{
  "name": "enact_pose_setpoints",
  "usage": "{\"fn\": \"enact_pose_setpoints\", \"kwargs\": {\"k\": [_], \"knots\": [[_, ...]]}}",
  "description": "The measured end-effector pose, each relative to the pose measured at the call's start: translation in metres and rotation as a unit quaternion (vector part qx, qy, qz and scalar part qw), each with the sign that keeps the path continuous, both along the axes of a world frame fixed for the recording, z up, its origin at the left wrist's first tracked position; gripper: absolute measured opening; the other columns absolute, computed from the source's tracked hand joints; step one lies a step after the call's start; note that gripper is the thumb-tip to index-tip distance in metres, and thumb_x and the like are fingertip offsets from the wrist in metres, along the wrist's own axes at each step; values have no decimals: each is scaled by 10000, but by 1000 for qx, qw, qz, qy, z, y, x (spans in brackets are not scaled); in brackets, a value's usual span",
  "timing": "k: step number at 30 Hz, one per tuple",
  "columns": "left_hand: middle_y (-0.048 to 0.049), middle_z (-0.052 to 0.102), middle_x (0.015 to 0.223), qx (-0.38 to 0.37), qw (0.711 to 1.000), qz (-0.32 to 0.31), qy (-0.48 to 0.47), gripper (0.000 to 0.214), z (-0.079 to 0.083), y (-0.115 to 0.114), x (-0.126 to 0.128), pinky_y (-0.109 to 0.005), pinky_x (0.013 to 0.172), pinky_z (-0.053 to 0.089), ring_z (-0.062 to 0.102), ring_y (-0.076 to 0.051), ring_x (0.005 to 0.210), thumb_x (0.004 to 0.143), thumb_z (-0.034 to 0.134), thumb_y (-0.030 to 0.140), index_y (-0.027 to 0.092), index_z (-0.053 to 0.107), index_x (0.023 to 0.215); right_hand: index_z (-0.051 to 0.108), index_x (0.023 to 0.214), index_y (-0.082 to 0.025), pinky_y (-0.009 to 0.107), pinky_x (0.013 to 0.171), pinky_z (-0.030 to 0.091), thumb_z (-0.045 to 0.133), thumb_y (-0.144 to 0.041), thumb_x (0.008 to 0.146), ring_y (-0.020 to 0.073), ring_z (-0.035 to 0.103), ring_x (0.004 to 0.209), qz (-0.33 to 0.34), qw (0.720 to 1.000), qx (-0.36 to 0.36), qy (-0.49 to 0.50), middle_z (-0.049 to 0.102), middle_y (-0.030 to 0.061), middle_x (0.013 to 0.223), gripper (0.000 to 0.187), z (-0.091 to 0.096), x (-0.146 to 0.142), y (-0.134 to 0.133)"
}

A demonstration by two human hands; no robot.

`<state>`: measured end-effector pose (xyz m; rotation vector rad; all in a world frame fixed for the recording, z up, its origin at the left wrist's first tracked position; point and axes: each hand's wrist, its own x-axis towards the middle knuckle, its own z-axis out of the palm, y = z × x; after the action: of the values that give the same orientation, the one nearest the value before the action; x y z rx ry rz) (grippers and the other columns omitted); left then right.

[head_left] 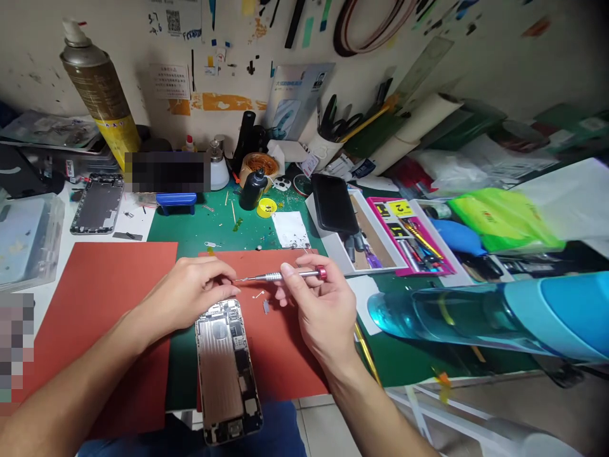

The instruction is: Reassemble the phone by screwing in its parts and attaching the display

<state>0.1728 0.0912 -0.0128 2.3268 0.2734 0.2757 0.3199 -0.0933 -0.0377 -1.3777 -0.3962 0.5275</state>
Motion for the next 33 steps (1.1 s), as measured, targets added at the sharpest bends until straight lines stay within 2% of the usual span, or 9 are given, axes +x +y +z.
{"fn": "enact_pose_setpoints", "kwargs": {"k": [11,17,29,33], "knots": [[-1,824,905,43,999,4,-25,56,-2,-4,-1,-250,675,475,719,-143,754,1008,765,194,192,795,961,599,1055,-259,287,498,632,906,-469,872,156,671,516,10,1000,8,10,710,-51,655,415,0,-3,1],[-2,838,920,48,998,-6,-40,95,-1,-3,-2,-256,696,496,745,-151,778,1032,730,195,195,804,973,606,1054,-263,250,497,617,904,-473,875,147,684,511,-16,1000,-1,-22,729,-48,659,406,3,-5,0],[3,843,911,25,999,1,-26,124,-2,-3,-1,-269,700,509,756,-160,790,1034,722,209,209,819,957,614,1029,-250,235,489,603,913,-457,862,149,706,510,-18,999,-9,-39,735,-43,661,400,7,-8,0],[6,844,900,4,1000,15,-13,128,-1,-2,-1,-266,700,500,753,-158,785,1026,730,216,214,823,938,618,1044,-252,259,536,642,915,-446,866,170,752,552,-9,999,-4,-44,758,-35,688,396,8,-9,-1]]}}
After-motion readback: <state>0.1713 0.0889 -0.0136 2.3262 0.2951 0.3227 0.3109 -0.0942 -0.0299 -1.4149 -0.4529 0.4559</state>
